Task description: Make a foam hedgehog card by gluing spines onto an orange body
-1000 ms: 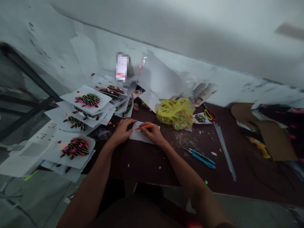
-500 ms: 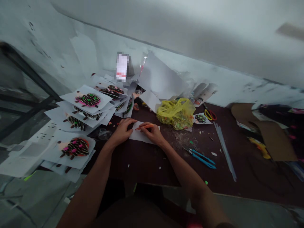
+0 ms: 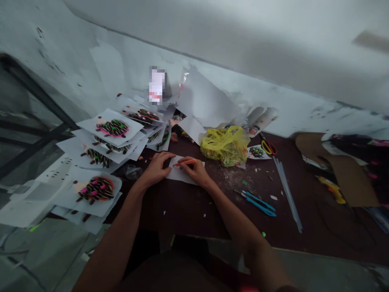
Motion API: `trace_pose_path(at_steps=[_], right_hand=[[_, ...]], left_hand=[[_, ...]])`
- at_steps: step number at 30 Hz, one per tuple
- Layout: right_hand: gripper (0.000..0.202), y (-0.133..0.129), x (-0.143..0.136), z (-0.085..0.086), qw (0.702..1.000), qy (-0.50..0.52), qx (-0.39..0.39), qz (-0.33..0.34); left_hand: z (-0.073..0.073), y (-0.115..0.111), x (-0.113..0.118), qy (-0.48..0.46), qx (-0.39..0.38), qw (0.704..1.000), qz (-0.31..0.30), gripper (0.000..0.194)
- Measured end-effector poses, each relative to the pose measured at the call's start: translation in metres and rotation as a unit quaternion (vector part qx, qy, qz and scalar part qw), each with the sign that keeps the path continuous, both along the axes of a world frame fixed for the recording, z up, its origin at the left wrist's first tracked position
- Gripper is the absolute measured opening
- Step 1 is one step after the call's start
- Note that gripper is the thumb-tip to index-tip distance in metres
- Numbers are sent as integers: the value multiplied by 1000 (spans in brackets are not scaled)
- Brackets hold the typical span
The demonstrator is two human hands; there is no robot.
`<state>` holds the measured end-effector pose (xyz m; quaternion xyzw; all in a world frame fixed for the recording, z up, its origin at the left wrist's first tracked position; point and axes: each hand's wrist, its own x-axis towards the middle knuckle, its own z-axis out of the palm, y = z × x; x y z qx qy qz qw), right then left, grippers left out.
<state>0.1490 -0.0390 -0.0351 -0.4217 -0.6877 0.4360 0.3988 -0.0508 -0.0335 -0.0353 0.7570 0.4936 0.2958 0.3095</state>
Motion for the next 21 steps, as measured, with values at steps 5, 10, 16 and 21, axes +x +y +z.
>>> trace_pose_path(at_steps=[5,10,16,21], right_hand=[[22,0,0,0,1000,-6,-4,-4],[21,0,0,-1,1000,1,4,-2],[24,0,1,0,1000,-12,5,3],[24,0,1,0,1000,-2,3,-4]], left_hand=[[-1,-1,-2,5,-1,1000,-2,51],[0,-2,-5,6,-8,999,-32,53],[1,-1,-8,33,-23,998,-56,62],[2,-2,-7,37,-26,998,-52,65]])
